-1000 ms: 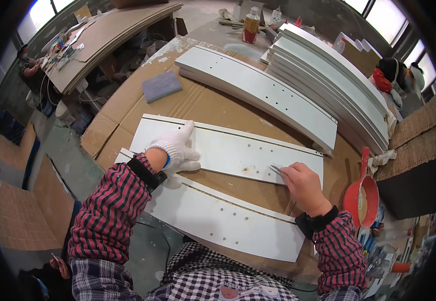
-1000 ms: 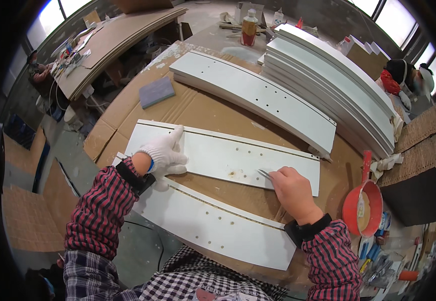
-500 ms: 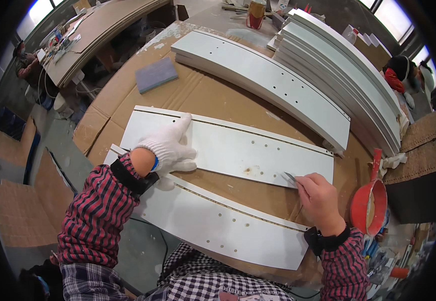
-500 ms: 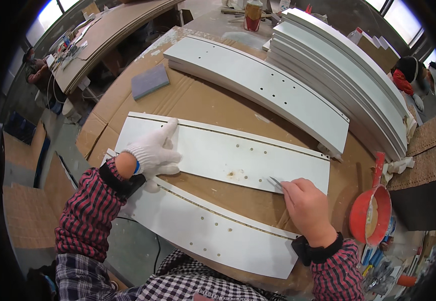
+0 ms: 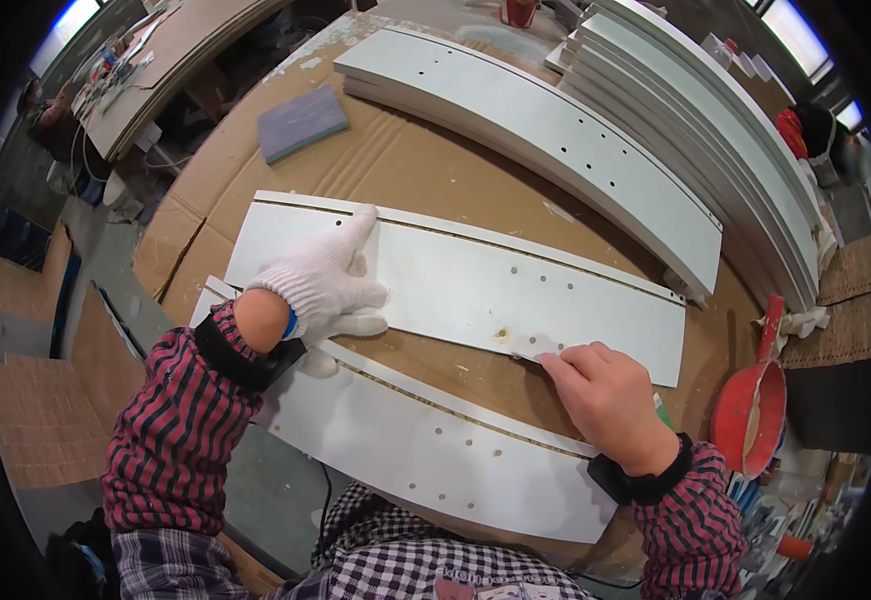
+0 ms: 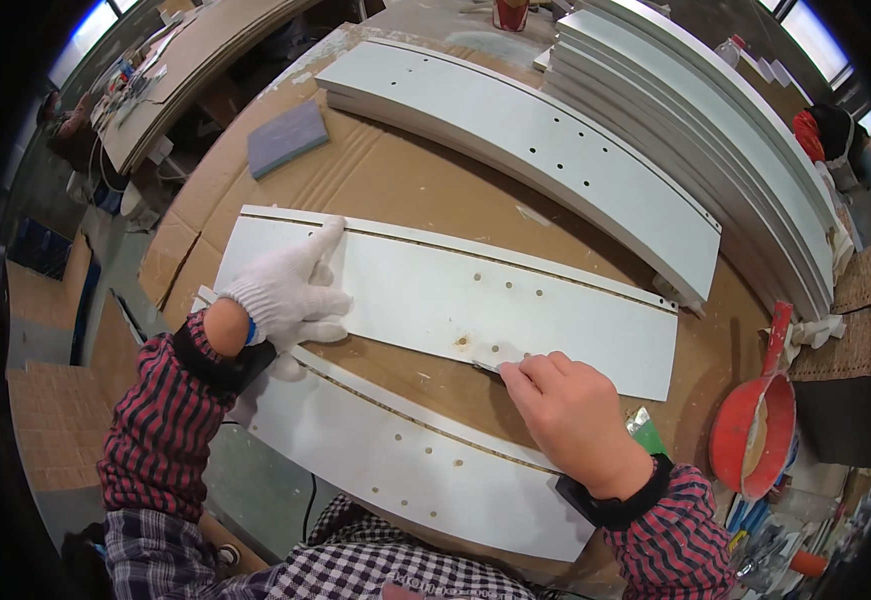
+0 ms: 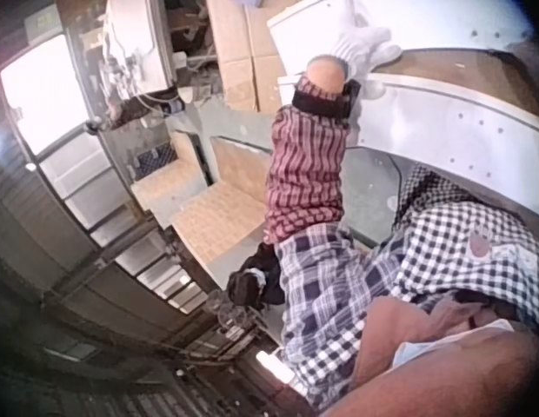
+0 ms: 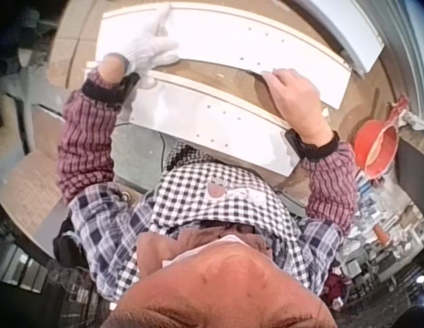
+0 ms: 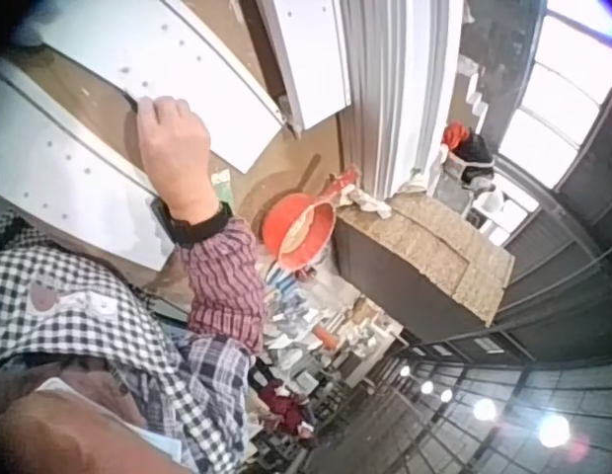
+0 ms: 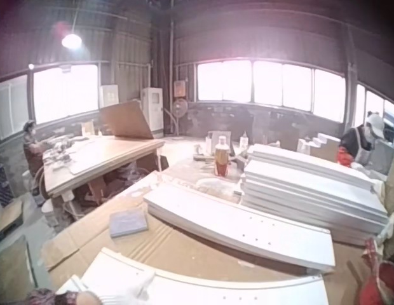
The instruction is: The person applies glue from a bottle onto specific spots on white rectangular panels. They then use a green utility knife to spread the glue and smooth the surface. The person repeats this process on multiple panels.
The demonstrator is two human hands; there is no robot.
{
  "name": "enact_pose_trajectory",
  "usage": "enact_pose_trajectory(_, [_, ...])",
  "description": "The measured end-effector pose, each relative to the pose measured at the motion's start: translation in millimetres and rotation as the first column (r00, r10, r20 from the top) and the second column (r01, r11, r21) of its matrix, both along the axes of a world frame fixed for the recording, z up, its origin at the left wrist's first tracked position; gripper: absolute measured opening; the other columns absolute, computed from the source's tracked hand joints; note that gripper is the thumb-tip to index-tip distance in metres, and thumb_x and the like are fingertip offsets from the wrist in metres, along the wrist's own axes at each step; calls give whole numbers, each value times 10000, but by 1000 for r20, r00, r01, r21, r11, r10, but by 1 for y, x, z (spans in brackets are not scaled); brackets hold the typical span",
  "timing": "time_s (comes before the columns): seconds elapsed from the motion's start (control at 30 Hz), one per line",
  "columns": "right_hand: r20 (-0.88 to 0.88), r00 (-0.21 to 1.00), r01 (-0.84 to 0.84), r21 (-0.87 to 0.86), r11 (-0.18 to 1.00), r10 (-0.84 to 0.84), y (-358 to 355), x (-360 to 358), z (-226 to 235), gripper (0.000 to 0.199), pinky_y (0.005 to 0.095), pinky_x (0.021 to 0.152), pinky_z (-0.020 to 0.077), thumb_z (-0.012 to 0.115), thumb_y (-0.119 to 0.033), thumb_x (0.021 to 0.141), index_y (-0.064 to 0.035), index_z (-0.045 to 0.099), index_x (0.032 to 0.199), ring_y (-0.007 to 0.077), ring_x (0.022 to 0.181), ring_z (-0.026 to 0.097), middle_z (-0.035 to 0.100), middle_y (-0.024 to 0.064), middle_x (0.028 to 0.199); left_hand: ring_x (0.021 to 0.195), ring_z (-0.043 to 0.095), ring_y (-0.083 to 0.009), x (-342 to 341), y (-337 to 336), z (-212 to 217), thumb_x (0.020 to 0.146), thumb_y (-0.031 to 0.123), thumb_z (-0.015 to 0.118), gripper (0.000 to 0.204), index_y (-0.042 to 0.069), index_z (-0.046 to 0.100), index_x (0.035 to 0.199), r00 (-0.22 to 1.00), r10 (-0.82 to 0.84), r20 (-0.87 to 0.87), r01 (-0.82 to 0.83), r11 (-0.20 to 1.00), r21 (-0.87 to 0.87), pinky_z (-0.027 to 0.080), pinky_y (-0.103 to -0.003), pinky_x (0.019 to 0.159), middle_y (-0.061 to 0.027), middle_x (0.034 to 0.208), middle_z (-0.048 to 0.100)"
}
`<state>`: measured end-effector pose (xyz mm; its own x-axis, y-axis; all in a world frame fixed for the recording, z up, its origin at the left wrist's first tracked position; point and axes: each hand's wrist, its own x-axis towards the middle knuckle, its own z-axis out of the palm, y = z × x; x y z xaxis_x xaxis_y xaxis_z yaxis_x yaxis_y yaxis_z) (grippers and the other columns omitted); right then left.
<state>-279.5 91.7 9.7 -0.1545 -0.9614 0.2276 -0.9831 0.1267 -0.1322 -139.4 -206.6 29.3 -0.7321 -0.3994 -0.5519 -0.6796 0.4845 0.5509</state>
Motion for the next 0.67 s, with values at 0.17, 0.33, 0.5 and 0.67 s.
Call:
enact_pose_trajectory(0.17, [110, 990, 82, 18, 996, -83, 21, 2, 14, 202, 335, 639, 529, 645, -40, 801, -72, 699, 992, 232, 753, 646, 649, 57, 843, 1054, 601, -353, 6, -3, -12, 849, 227, 686, 881, 95, 185, 1562, 996, 84, -28, -79, 983, 164, 496, -430, 908, -224, 1226, 584])
enact_pose_trajectory(0.33, [224, 884, 410, 51, 911, -411, 111, 3, 32, 154, 384, 688, 533, 629, -33, 872, -49, 692, 1012, 314, 802, 659, 669, 104, 893, 974, 605, -268, 30, -12, 8, 902, 288, 642, 630, 41, 451, 1449, 977, -23, -210, 0, 994, -111, 493, -366, 847, -186, 1122, 615])
enact_pose_trajectory(0.5, [90, 785, 613, 28, 789, -613, 182, 19, 24, 290, 411, 815, 515, 624, -39, 886, -33, 648, 1175, 360, 963, 635, 649, 166, 1056, 649, 497, -44, 88, 19, 59, 974, 223, 600, 496, 9, 500, 1410, 876, 252, -412, -165, 958, 236, 416, -202, 554, 24, 756, 551])
enact_pose_trajectory(0.67, [267, 836, 509, -50, 859, -480, 164, 74, 26, 425, 395, 947, 485, 648, -76, 893, -32, 578, 1310, 319, 1096, 622, 620, 196, 1208, 601, 513, -44, 155, 65, 67, 977, 224, 609, 478, 10, 519, 1394, 821, 307, -482, -91, 902, 421, 416, -192, 556, 25, 735, 572])
